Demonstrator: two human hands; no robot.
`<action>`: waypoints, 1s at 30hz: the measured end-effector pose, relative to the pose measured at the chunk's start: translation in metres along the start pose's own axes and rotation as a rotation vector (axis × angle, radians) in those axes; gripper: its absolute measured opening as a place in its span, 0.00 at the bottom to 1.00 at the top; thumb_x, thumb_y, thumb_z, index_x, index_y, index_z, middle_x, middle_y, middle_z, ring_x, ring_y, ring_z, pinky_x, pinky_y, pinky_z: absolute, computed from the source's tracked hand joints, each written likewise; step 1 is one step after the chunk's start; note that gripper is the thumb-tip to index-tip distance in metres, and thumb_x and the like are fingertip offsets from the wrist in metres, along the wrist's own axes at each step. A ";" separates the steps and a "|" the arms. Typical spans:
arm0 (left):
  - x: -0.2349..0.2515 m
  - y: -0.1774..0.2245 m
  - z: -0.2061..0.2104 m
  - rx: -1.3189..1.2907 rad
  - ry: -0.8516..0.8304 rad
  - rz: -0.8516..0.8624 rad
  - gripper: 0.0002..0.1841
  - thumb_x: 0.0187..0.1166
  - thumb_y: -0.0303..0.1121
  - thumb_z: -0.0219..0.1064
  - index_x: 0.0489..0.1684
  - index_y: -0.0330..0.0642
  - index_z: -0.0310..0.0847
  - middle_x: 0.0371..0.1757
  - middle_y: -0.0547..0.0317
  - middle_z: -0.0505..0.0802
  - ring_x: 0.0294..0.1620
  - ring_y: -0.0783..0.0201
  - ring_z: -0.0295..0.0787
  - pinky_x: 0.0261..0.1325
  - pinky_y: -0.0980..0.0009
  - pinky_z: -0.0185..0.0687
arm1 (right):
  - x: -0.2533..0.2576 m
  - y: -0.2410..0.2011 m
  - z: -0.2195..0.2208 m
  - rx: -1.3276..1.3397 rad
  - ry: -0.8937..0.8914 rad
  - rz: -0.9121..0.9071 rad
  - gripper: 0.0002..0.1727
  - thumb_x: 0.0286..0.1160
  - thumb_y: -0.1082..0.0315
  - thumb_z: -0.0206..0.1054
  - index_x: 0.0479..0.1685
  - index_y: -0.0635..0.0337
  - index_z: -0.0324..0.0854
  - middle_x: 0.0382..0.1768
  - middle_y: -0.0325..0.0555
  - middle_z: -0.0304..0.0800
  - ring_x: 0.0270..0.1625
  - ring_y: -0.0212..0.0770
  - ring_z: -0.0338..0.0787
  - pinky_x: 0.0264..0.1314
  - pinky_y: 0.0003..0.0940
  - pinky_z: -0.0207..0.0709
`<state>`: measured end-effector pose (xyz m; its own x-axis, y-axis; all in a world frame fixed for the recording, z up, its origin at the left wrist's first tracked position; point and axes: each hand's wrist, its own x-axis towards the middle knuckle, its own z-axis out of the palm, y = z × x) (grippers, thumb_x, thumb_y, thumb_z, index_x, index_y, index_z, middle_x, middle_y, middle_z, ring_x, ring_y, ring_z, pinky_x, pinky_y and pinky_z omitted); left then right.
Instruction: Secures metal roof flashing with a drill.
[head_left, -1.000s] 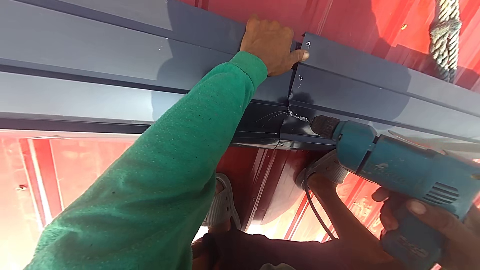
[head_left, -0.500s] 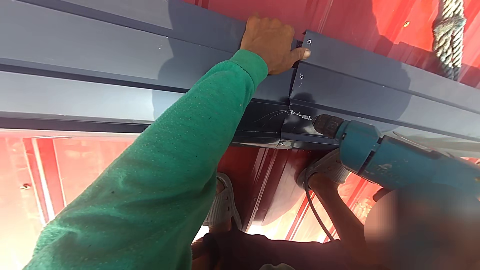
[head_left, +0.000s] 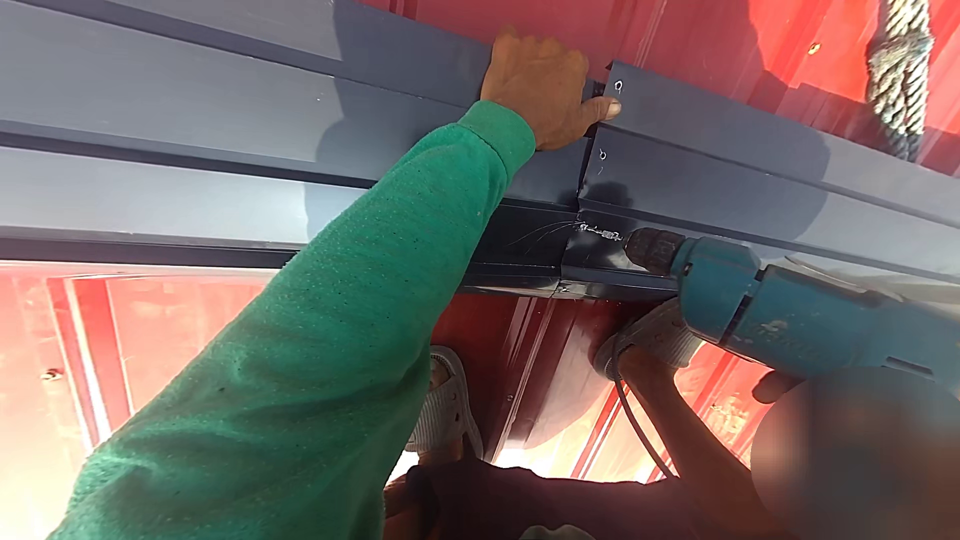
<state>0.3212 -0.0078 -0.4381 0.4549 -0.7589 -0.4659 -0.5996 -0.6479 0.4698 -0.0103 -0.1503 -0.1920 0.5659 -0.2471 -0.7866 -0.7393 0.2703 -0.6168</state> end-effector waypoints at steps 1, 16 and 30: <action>0.000 0.001 0.000 -0.001 -0.001 0.000 0.45 0.79 0.76 0.42 0.60 0.41 0.84 0.56 0.40 0.92 0.65 0.38 0.86 0.69 0.30 0.66 | 0.002 -0.004 -0.002 -0.016 -0.007 0.015 0.20 0.79 0.56 0.71 0.62 0.58 0.80 0.45 0.56 0.94 0.30 0.46 0.93 0.33 0.40 0.91; 0.000 0.001 0.005 -0.008 0.076 0.031 0.40 0.83 0.70 0.47 0.62 0.39 0.83 0.59 0.38 0.90 0.66 0.37 0.85 0.73 0.31 0.64 | 0.044 -0.088 0.012 -0.382 -0.028 0.218 0.13 0.74 0.59 0.73 0.49 0.56 0.83 0.29 0.48 0.90 0.25 0.42 0.91 0.27 0.34 0.90; 0.001 0.001 0.007 -0.017 0.091 0.042 0.39 0.83 0.69 0.48 0.61 0.38 0.82 0.59 0.39 0.90 0.66 0.38 0.85 0.72 0.32 0.64 | 0.048 -0.088 0.018 -0.342 0.001 0.224 0.12 0.72 0.61 0.74 0.47 0.57 0.83 0.28 0.49 0.90 0.23 0.43 0.91 0.27 0.34 0.90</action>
<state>0.3166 -0.0082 -0.4431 0.4877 -0.7880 -0.3758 -0.6084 -0.6155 0.5010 0.0883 -0.1695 -0.1754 0.3772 -0.2179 -0.9001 -0.9229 -0.0078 -0.3849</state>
